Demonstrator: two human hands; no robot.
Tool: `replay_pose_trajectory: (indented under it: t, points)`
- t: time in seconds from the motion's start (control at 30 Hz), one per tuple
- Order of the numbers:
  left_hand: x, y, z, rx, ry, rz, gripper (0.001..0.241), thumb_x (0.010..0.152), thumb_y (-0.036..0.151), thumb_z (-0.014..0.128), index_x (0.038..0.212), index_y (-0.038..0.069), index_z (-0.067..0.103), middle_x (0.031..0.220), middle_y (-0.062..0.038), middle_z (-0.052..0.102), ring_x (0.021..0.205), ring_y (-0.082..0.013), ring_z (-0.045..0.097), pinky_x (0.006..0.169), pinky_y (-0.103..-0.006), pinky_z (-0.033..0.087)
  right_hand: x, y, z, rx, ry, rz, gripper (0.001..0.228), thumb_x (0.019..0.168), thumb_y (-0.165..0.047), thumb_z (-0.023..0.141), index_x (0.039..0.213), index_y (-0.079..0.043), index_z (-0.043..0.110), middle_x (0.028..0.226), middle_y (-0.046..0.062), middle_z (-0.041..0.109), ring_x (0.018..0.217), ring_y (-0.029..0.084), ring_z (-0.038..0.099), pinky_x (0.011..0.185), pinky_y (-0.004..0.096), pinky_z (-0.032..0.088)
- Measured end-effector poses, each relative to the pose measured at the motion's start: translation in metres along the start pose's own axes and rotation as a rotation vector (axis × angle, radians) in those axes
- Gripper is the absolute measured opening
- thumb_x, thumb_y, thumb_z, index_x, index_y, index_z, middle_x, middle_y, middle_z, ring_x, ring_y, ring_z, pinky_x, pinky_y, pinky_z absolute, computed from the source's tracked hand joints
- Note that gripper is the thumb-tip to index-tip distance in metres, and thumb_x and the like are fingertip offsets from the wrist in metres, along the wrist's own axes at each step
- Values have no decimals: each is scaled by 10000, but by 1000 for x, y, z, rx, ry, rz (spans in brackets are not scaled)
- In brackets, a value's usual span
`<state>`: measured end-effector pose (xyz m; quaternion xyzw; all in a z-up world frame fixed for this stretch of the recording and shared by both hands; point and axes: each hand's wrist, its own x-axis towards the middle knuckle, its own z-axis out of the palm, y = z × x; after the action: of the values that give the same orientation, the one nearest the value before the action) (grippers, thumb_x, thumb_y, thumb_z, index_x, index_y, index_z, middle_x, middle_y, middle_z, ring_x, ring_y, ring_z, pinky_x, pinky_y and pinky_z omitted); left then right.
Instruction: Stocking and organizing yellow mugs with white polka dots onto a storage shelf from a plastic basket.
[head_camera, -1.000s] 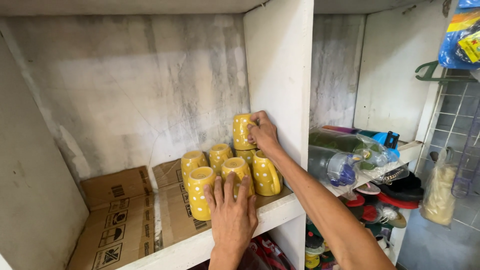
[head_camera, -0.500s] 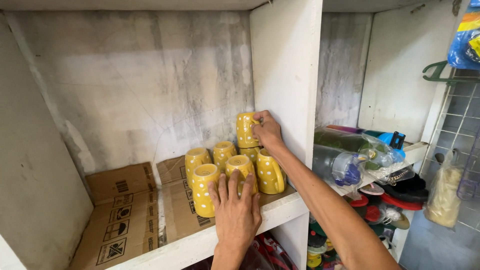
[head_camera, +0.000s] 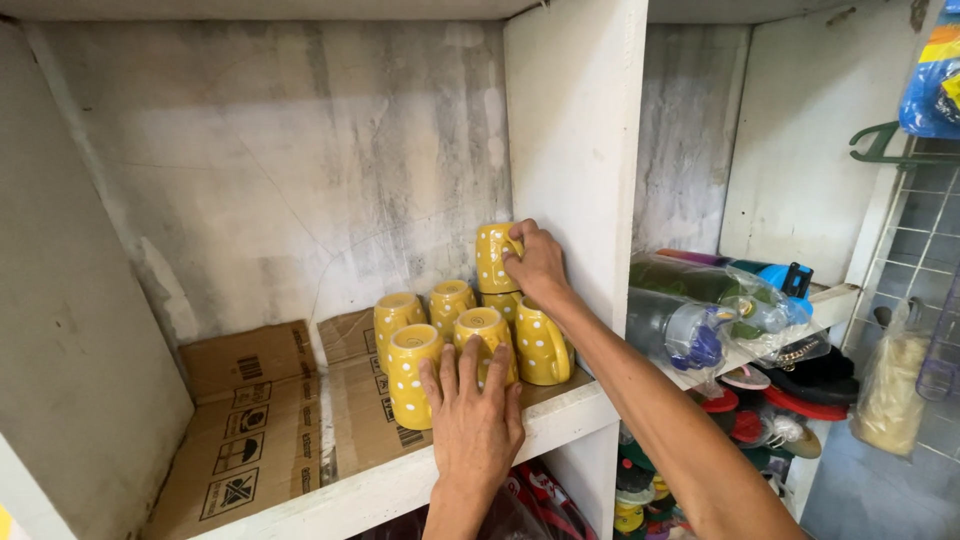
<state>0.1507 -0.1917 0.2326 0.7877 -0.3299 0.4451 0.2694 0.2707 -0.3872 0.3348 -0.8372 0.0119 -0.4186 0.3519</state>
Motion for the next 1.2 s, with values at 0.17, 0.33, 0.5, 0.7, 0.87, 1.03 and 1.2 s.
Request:
replay_pose_trajectory:
  t: [0.17,0.33,0.5,0.7,0.87,1.03,1.2]
  points:
    - [0,-1,1,7,-2,0,511,854,243,680,1336,98,597,1395,-207,501,1315,-478,413,1143,-661,177,-13,-17,-14,-112,-14,10,305,907,-67,647,1195,4,578,1140,204,586,959,293,653,833,409,561]
    - [0,0,0,3,5,-7,505,849,245,687,1326,96,611,1363,-196,527,1297,-473,431,1142,-655,192,-36,-34,-28,-258,59,-199,324,879,-65,675,1190,-18,597,1126,196,575,996,372,624,868,460,526]
    - [-1,2,-4,-1,72,6,446,851,217,692,1275,86,649,1298,-164,584,1272,-455,468,1148,-632,231,-65,-58,-33,-122,116,-283,239,910,-105,681,1137,-53,631,1138,132,603,874,324,669,796,451,540]
    - [-8,5,-8,-116,241,52,282,898,139,706,1176,91,698,1221,-104,655,1253,-378,531,1185,-606,292,-100,-72,-31,95,144,-443,129,1006,-135,647,1055,-20,678,1080,137,659,876,300,689,707,348,591]
    - [-69,8,-40,-181,290,39,278,890,128,718,1166,93,709,1230,-100,663,1295,-391,528,1190,-604,295,-141,-87,-39,159,90,-497,153,1046,-131,638,1008,9,687,994,118,707,803,238,681,711,328,537]
    - [-169,0,-71,-154,266,-71,288,872,151,731,1154,97,713,1231,-96,668,1296,-397,525,1164,-603,298,-177,-101,-37,215,57,-606,128,1064,-97,630,1046,13,691,1005,111,712,831,180,663,746,300,529]
    - [-279,-10,-83,-54,235,-336,243,878,133,710,1120,108,713,1197,-60,690,1247,-358,559,1144,-579,330,-223,-101,-17,359,-84,-619,105,1090,-78,646,1139,10,674,1102,86,701,987,142,657,908,275,538]
